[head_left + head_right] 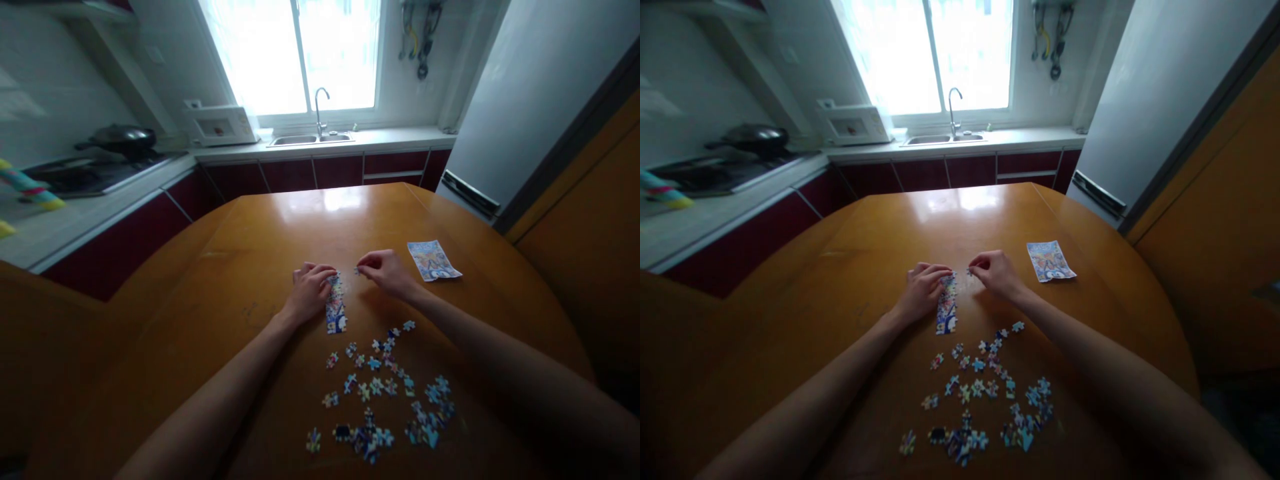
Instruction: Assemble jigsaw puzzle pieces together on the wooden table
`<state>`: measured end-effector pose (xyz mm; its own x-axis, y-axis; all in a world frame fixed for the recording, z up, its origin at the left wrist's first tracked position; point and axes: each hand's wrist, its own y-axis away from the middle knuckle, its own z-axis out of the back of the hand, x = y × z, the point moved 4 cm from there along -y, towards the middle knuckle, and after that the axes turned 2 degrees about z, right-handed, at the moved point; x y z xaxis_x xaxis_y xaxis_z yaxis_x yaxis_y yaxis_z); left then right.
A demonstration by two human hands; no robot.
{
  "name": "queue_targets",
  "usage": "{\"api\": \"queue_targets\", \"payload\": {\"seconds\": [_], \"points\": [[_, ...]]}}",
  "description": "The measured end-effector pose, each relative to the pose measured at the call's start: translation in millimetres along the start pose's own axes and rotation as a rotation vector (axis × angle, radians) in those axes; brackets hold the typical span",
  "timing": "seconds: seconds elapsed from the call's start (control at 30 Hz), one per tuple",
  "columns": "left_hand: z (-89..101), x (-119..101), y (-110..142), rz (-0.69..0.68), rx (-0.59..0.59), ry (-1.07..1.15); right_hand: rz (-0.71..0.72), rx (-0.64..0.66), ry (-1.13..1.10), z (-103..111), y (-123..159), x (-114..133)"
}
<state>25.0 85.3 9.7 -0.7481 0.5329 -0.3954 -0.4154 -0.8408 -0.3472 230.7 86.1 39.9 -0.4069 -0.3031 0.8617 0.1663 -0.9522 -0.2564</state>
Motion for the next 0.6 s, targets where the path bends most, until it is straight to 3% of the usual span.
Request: {"api": "queue_targets", "payload": {"seconds": [0.23, 0.6], "points": [[-1.9, -0.4, 1.2, -0.010, 0.052, -0.002, -0.108, 0.059, 0.080, -42.8, -37.8, -31.3], [-1.1, -0.1, 2.1, 0.001, 0.048, 0.016, -0.011, 0.072, 0.297, -52.8, -33.7, -29.6]]}}
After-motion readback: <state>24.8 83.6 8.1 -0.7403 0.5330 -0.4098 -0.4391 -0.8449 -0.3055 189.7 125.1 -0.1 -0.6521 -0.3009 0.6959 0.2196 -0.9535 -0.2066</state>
